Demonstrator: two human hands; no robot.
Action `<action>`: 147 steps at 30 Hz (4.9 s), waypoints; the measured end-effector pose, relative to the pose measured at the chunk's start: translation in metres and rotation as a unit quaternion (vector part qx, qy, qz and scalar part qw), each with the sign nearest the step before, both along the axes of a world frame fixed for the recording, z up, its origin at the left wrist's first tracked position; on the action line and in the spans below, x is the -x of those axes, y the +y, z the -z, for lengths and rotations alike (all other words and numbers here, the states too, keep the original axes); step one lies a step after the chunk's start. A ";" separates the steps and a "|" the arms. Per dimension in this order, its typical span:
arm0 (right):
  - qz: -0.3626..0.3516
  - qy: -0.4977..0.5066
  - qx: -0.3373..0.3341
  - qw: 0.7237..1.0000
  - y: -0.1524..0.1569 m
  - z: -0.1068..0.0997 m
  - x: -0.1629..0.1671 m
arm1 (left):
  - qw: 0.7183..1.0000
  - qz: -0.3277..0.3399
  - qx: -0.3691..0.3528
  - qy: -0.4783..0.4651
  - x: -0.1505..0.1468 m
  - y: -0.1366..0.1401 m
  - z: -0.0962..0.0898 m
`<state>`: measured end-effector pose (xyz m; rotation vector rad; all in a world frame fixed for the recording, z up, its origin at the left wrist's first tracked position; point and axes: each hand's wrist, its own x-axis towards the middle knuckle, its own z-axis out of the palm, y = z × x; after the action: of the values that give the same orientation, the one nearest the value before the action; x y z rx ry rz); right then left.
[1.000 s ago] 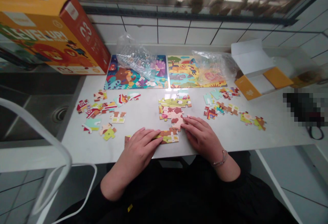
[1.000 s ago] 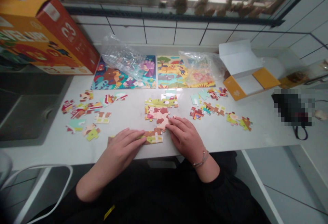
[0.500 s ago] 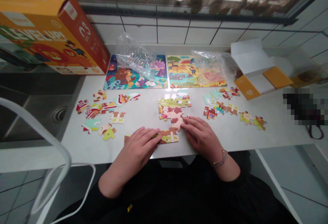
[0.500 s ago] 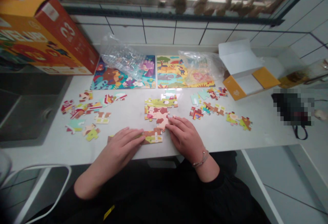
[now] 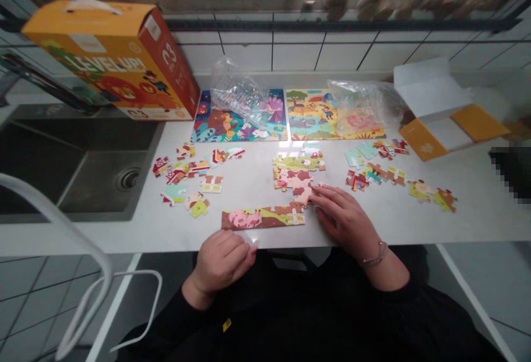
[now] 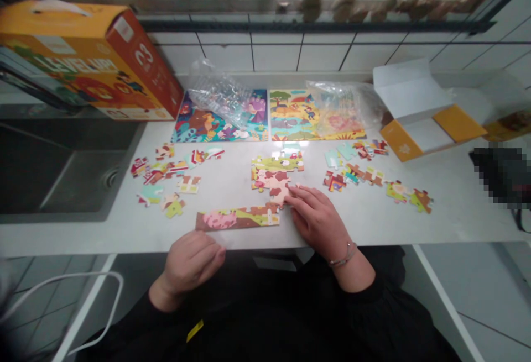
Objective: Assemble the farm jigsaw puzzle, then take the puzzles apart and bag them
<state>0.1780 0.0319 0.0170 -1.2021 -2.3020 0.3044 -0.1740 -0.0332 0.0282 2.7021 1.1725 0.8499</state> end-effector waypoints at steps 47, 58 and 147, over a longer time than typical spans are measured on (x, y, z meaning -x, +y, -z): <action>0.197 -0.065 0.007 0.978 -0.012 0.007 0.013 | 0.999 -0.011 0.027 0.039 -0.048 0.018 0.026; 0.276 -0.099 -0.081 0.953 -0.006 0.004 -0.027 | 0.993 -0.052 0.053 0.093 -0.070 0.019 0.029; 0.274 0.133 0.196 0.932 -0.035 -0.015 0.003 | 0.998 0.018 -0.030 0.049 -0.085 0.018 0.018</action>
<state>0.1750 -0.0030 0.0317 -1.8132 -1.6299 0.6873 -0.0889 -0.0154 0.0104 2.8335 1.1312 0.7677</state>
